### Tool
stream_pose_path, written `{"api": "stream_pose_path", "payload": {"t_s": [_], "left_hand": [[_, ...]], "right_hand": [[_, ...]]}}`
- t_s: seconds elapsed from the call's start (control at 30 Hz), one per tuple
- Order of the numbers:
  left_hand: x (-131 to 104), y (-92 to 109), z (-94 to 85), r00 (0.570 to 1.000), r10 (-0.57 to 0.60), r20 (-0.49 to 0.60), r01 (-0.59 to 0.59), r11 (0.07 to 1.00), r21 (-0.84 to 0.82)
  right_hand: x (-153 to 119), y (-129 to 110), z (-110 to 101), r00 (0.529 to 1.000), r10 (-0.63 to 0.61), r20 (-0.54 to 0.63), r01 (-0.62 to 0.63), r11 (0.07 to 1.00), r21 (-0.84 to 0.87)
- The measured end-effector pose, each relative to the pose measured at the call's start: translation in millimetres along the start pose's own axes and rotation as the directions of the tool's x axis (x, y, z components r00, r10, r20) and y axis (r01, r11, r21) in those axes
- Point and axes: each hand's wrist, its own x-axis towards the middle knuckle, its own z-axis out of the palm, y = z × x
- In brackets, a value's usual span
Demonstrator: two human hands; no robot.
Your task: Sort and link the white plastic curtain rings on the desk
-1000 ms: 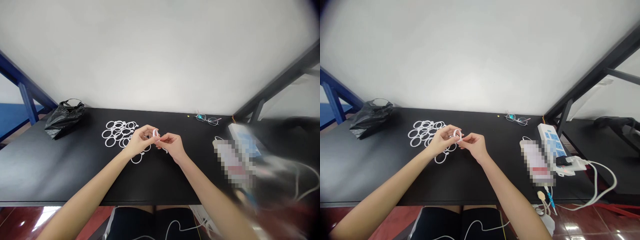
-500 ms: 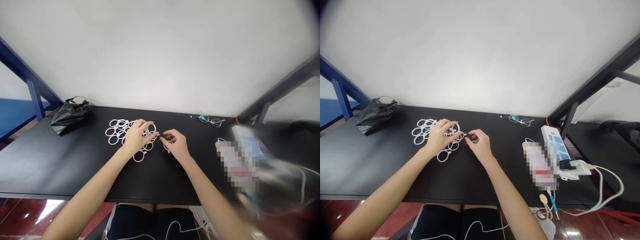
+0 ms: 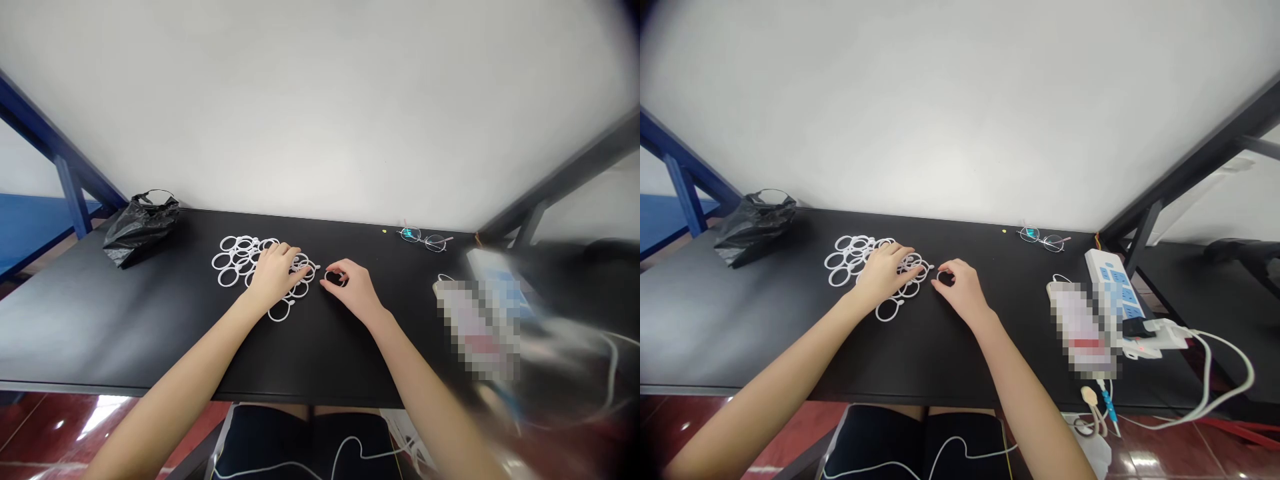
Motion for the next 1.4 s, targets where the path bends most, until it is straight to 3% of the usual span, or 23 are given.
{"api": "stream_pose_path", "payload": {"t_s": [0.17, 0.33, 0.43, 0.5, 0.6, 0.7, 0.8, 0.9, 1.0, 1.13, 1.27, 1.4], "left_hand": [[-0.9, -2.7, 2.9, 1.000, 0.010, -0.012, -0.010, 0.999, -0.038], [-0.5, 3.6, -1.1, 0.984, 0.078, -0.160, -0.100, 0.986, -0.136], [-1.9, 14.5, -8.1, 0.955, 0.179, -0.236, -0.237, 0.940, -0.245], [-4.3, 22.7, -12.1, 0.927, 0.270, -0.259, -0.346, 0.884, -0.315], [-8.7, 32.9, -14.2, 0.891, 0.354, -0.283, -0.447, 0.793, -0.414], [-11.6, 39.1, -11.9, 0.925, 0.264, -0.274, -0.375, 0.751, -0.544], [-11.7, 41.1, -8.1, 0.995, 0.055, -0.078, -0.095, 0.659, -0.746], [-8.8, 39.1, -5.9, 0.985, -0.071, 0.158, 0.173, 0.414, -0.893], [-4.6, 34.8, -7.2, 0.948, -0.189, 0.255, 0.297, 0.243, -0.924], [-1.7, 29.7, -10.2, 0.907, -0.288, 0.307, 0.371, 0.200, -0.907], [-0.6, 26.6, -7.7, 0.887, -0.326, 0.327, 0.389, 0.148, -0.909], [-0.6, 29.1, -4.9, 0.899, -0.294, 0.326, 0.393, 0.208, -0.896]], "right_hand": [[1.1, 3.1, -3.1, 1.000, 0.014, -0.019, -0.014, 0.999, 0.030], [1.3, -4.2, -1.6, 0.987, 0.109, -0.117, -0.074, 0.960, 0.268], [3.0, -11.5, -2.6, 0.966, 0.233, -0.109, -0.124, 0.795, 0.594], [4.7, -14.5, -5.8, 0.947, 0.321, -0.015, -0.202, 0.629, 0.751], [7.2, -14.4, -10.3, 0.914, 0.370, 0.166, -0.321, 0.410, 0.853], [8.7, -11.8, -10.4, 0.893, 0.381, 0.241, -0.364, 0.294, 0.884], [8.8, -10.7, -8.2, 0.882, 0.389, 0.266, -0.377, 0.244, 0.893], [7.3, -12.4, -7.0, 0.890, 0.379, 0.252, -0.365, 0.263, 0.893], [4.6, -16.0, -6.9, 0.928, 0.311, 0.204, -0.319, 0.384, 0.866], [1.3, -21.3, -6.1, 0.962, 0.205, 0.178, -0.265, 0.561, 0.784], [-0.3, -23.0, -2.0, 0.972, 0.171, 0.159, -0.232, 0.645, 0.728], [-1.9, -20.9, 5.6, 0.979, 0.202, 0.006, -0.151, 0.712, 0.686]]}}
